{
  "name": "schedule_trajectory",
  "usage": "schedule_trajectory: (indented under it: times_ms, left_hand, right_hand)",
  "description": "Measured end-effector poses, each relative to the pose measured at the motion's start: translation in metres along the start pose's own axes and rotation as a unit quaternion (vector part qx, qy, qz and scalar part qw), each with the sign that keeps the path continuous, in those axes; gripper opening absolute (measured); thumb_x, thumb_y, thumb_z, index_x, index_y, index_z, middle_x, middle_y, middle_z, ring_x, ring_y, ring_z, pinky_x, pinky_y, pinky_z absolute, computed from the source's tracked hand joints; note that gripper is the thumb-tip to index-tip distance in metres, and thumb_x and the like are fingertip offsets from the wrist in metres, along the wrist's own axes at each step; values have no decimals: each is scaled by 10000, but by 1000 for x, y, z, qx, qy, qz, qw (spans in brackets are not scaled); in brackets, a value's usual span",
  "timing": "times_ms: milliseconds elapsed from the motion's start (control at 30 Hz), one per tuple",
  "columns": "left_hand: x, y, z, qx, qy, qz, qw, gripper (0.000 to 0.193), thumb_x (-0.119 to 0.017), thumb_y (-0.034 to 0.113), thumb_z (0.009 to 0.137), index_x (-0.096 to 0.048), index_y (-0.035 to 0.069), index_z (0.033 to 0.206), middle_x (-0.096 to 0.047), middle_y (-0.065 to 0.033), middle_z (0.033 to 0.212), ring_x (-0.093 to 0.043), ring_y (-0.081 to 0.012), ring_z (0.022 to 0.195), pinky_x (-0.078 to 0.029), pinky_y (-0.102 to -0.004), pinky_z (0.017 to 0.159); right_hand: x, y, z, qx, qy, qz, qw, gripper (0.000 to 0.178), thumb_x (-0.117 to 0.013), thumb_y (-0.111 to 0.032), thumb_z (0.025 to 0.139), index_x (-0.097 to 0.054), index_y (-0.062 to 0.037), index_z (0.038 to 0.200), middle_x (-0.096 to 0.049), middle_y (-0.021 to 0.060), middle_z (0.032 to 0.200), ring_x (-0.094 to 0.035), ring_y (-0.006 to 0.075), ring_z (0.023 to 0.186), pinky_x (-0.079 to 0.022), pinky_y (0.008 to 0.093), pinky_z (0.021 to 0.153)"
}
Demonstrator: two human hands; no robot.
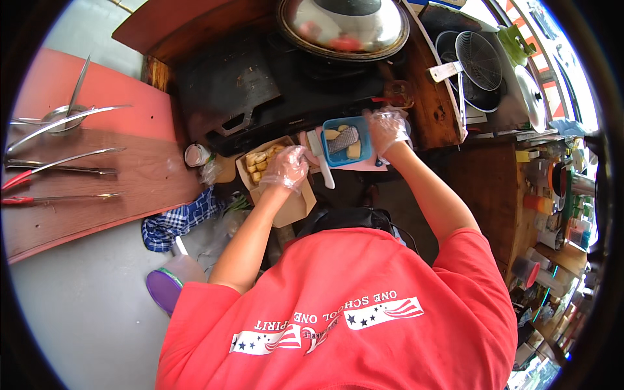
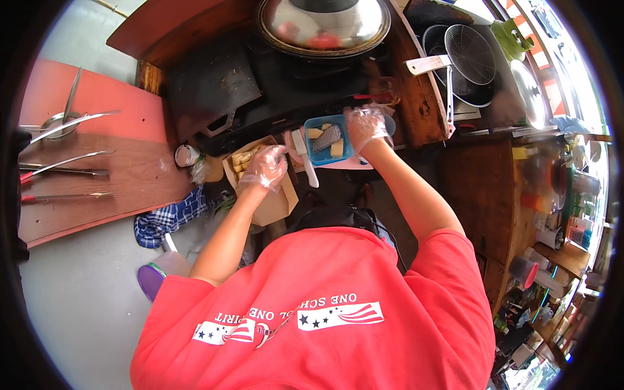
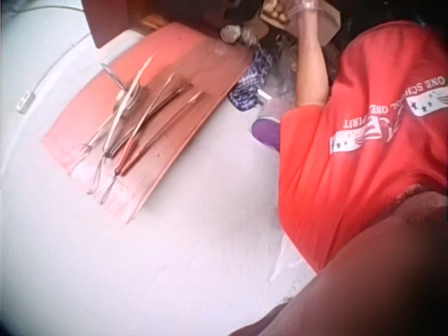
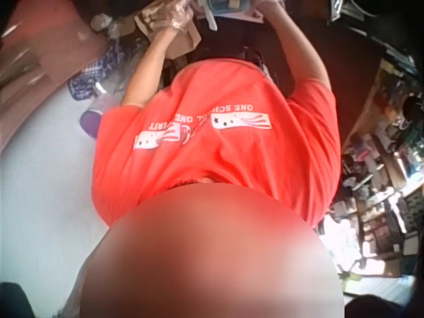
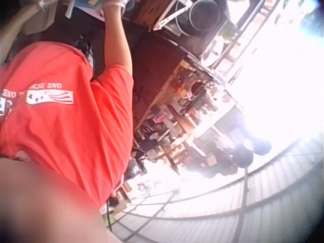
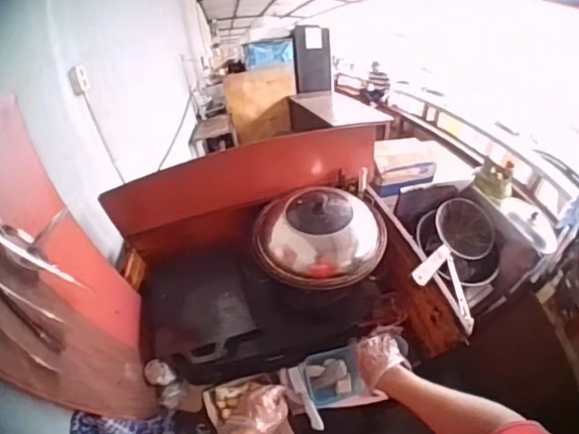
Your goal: The person assembles a food item in a cardboard container by adding fried pieces, shredded topping, and a white sauce. They use a grater to shred a block of ingredient and a spoon to scoop sauce from a container, then place the finished item on the counter.
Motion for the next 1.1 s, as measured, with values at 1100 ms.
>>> schedule_trajectory:
  times_ms: [1100]
  left_hand:
    - [-50,98,71,35,-73,136,987,406,-582,-41,851,-708,50,1226,-688,-197,1291,-647,-380,1214,-535,-432,1043]
  right_hand:
    - [-42,29,-131,342,-205,133,907,283,-616,-186,900,-774,47,925,-679,275,1138,-713,406,1049,-602,444,865]
Point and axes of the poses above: each hand's wrist, its own z-axis towards the middle knuckle, its own x-axis out of the back of the hand, y = z × x, the point moved 7 cm from there along z, towards the middle knuckle
